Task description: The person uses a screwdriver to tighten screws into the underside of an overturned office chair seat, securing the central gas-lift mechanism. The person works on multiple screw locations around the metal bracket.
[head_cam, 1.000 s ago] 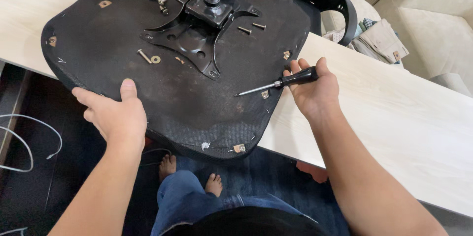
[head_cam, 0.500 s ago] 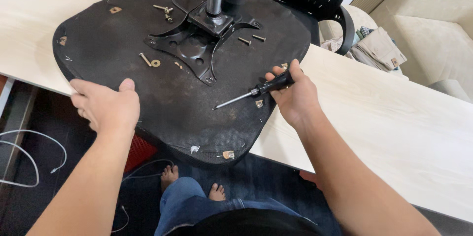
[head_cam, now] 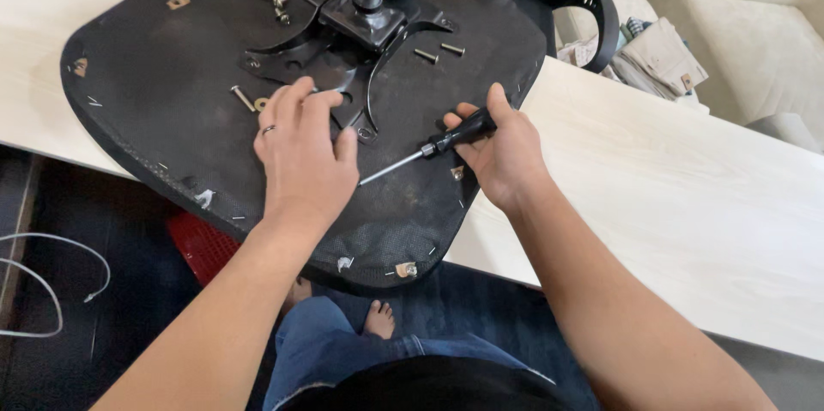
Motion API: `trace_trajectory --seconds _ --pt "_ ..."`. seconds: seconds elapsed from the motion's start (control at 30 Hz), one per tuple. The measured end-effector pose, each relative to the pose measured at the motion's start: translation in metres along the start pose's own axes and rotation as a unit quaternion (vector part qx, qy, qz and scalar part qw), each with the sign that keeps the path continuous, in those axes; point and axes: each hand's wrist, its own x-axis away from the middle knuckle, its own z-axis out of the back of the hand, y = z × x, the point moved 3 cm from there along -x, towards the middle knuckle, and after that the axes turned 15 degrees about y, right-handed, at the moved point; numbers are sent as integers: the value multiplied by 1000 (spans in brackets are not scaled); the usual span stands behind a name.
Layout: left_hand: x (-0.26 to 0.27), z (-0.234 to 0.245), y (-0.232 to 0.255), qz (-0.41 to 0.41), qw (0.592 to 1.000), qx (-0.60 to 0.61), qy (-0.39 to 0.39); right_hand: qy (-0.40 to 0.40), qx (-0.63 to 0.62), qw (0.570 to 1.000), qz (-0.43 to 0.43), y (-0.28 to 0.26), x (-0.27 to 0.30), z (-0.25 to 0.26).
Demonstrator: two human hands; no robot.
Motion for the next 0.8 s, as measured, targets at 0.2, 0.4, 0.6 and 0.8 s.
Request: trace_trajectory --seconds 0.2,0.4,0.6,0.8 --pt "8 -8 1 -37 999 22 4 9 12 999 30 4 -6 2" --pt "8 -5 3 -58 998 29 0 6 10 999 39 6 -11 3" --pt "8 -4 10 -88 991 79 -57 3 22 998 58 7 -12 5" --pt "9 -4 16 -110 989 60 -76 -4 21 998 59 5 -10 5"
